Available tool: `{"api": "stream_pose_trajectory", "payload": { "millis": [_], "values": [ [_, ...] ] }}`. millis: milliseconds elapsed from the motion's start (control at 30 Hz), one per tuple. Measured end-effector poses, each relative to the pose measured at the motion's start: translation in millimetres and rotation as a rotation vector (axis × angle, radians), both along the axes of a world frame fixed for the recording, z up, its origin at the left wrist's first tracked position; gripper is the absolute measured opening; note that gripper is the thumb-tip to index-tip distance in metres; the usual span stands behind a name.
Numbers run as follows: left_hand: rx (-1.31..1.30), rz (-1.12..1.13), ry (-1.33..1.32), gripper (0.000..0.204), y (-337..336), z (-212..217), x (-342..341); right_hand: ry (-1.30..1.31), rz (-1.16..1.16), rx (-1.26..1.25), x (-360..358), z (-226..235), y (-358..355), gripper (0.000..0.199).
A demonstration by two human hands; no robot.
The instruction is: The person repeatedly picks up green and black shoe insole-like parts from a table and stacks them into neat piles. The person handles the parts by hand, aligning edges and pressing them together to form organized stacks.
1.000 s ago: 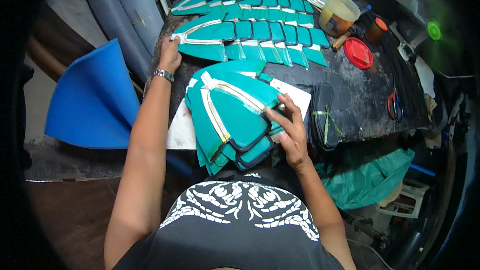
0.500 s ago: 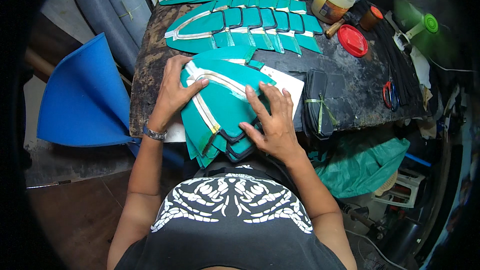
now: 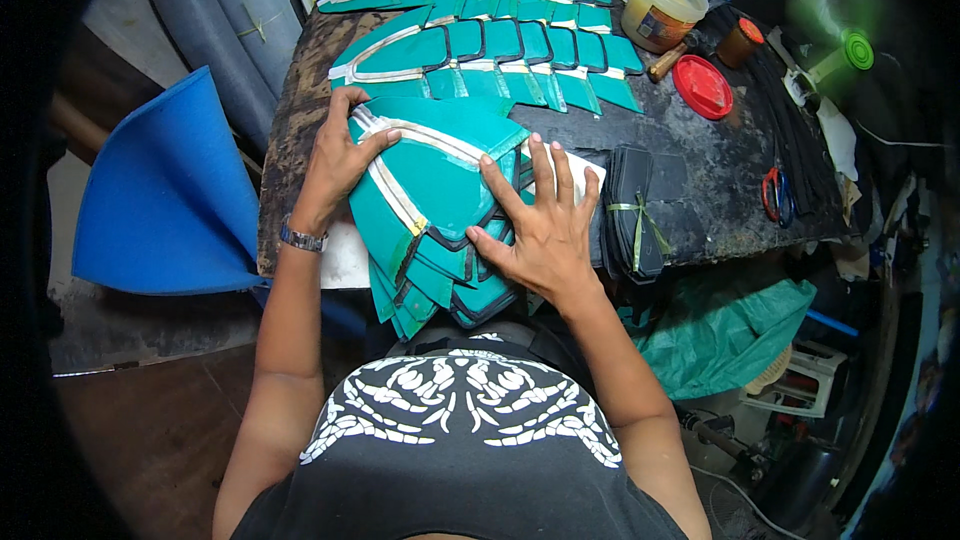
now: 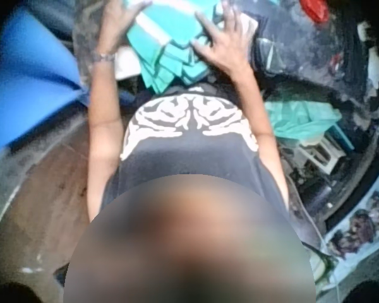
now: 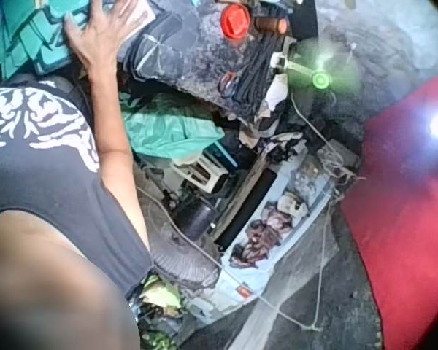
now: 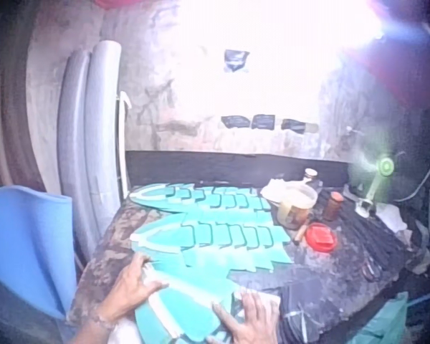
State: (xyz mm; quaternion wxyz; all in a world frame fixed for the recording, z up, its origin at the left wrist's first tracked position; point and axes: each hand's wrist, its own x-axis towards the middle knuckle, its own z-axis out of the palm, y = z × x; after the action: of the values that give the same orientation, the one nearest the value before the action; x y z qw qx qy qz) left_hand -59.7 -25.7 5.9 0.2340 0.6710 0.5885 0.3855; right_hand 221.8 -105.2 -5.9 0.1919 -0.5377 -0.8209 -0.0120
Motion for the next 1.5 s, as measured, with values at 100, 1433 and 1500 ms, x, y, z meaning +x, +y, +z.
{"api": "stream_pose_trajectory", "payload": {
  "millis": [100,1433,1500],
  "values": [
    [-0.024,0.011,-0.059,0.06,-2.6,-1.4,2.2,-0.031,-0.024,0.039,-0.2,-2.8,-10.7,0.067],
    [0.156,0.039,-0.155,0.056,-7.1,-11.1,5.4,-0.011,0.06,0.024,3.4,-12.5,-14.5,0.052],
    [0.152,0.042,-0.17,0.056,-7.0,-10.5,6.2,-0.008,0.058,0.041,-2.3,-15.0,-28.9,0.055]
  ]
}}
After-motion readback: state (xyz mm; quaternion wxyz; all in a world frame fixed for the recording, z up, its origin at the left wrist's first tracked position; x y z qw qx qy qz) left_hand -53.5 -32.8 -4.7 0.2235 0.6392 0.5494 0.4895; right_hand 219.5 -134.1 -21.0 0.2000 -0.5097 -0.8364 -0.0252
